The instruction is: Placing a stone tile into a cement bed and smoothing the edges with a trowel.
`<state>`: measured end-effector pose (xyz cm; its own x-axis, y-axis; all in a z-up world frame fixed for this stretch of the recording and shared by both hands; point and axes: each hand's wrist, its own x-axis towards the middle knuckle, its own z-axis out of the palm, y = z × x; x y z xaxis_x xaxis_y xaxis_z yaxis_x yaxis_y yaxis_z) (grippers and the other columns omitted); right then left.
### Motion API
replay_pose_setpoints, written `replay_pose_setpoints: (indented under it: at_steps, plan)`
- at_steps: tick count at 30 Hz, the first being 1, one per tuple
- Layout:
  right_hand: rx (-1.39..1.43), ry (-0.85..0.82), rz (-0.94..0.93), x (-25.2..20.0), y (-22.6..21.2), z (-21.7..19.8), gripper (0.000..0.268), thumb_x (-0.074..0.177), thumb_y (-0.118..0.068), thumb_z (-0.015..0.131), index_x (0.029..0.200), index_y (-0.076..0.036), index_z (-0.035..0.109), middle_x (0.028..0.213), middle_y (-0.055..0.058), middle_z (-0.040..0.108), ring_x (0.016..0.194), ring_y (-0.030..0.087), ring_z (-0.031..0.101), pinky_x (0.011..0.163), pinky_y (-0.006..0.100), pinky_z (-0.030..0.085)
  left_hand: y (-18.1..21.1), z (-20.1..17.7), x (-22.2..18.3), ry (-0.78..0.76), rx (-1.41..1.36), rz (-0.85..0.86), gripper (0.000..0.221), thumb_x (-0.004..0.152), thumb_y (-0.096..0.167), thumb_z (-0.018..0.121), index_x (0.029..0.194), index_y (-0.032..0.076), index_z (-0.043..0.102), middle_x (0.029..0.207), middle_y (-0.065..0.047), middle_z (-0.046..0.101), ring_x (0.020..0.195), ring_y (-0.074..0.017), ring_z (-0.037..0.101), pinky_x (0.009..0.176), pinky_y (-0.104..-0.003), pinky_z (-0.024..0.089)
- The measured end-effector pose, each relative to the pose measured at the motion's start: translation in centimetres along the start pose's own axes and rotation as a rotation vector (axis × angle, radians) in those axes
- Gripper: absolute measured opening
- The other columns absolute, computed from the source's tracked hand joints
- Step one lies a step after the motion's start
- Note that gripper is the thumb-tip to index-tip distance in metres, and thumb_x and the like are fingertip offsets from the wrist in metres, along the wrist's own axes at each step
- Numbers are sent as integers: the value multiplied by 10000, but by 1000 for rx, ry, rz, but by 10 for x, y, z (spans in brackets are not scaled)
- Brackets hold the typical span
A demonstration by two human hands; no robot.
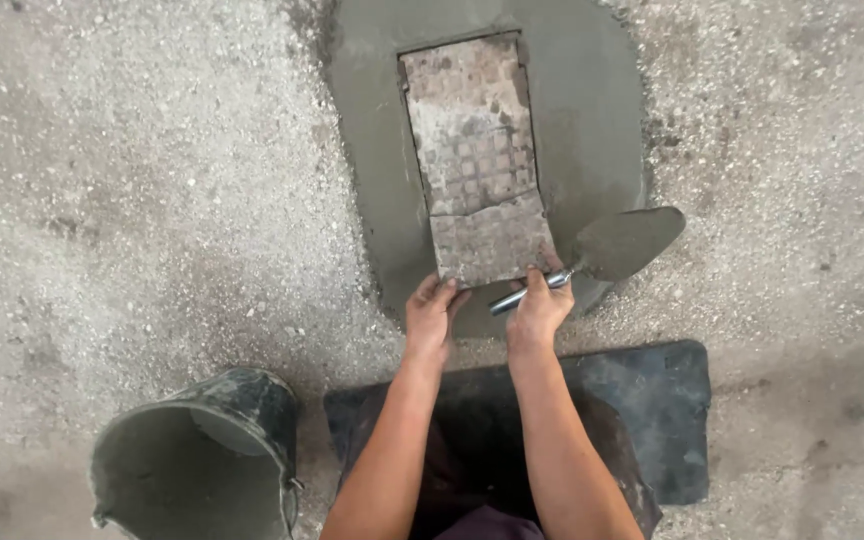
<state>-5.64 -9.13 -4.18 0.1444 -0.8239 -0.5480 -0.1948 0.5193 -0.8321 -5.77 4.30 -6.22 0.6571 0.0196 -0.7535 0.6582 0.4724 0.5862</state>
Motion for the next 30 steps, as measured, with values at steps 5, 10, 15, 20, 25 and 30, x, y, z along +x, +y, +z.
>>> replay_pose_setpoints:
  at_steps: [5,10,15,20,25,30]
  plan:
    - [-44,12,-2,5,7,-7,390,814,47,688,1151,-135,759,788,43,609,643,136,588,491,336,643,-9,-9,2,-21,25,-34,345,935,-30,704,1270,-97,657,960,-164,715,907,-257,707,975,-589,564]
    - [-36,-12,-1,0,-7,-3,410,813,42,689,1171,-144,761,790,70,640,644,153,633,509,331,663,-13,0,10,-31,7,-26,341,946,-28,694,1280,-84,655,1007,-158,728,937,-236,703,993,-580,559]
    - [-55,-61,49,-10,-15,-15,409,873,58,678,1254,-88,701,1027,161,673,950,252,675,771,471,669,-14,2,4,-4,4,-35,351,954,-34,674,1302,-68,649,1073,-176,710,1019,-264,682,1027,-587,529]
    - [-17,-91,7,3,14,-34,390,791,119,775,1105,-112,746,848,81,728,732,166,749,696,320,683,3,5,-10,-10,86,-31,323,1004,-31,620,1320,-96,633,1193,-302,692,1181,-401,665,1047,-610,508]
    - [-17,-149,26,-24,-19,-27,469,877,78,708,1317,-84,702,1238,119,706,969,142,687,912,350,666,34,5,-15,-75,648,38,368,973,63,692,1323,-46,656,1170,-272,711,1167,-434,678,979,-581,548]
    - [-13,-141,35,-12,-13,-35,442,918,93,691,1333,-56,671,1351,191,619,1189,298,650,958,444,649,27,11,-13,-37,522,5,326,953,44,710,1273,-19,703,1151,-258,727,1140,-380,691,964,-513,563]
